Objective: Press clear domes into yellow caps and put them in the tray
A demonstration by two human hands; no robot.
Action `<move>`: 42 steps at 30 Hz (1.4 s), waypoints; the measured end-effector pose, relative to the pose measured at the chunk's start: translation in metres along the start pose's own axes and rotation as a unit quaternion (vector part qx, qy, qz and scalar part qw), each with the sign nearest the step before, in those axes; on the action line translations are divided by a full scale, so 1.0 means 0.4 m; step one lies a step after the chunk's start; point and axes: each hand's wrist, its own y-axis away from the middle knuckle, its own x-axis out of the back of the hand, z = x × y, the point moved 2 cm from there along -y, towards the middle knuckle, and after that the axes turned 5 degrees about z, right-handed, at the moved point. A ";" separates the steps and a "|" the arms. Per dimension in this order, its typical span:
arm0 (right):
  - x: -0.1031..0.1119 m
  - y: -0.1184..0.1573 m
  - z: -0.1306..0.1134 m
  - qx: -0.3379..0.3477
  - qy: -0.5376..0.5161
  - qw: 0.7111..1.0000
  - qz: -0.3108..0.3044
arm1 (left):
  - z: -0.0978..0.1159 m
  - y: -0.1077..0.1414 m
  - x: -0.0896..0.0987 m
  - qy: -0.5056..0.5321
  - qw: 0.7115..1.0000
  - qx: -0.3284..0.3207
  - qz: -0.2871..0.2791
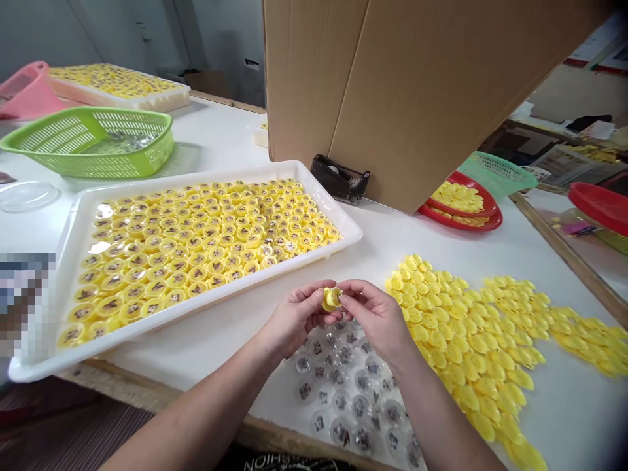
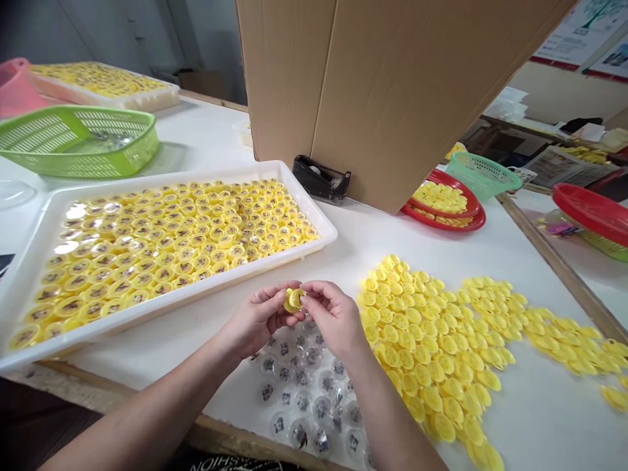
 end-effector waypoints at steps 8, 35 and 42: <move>0.023 0.030 -0.050 0.110 0.127 0.984 -0.051 | -0.012 0.005 0.002 -0.013 1.000 -0.006 -0.027; 0.019 0.049 -0.075 0.306 0.311 0.900 0.007 | -0.013 0.018 -0.017 -0.093 0.995 -0.045 0.005; -0.008 0.059 -0.057 0.319 0.326 0.889 0.043 | -0.007 0.024 -0.020 -0.181 0.982 -0.050 -0.009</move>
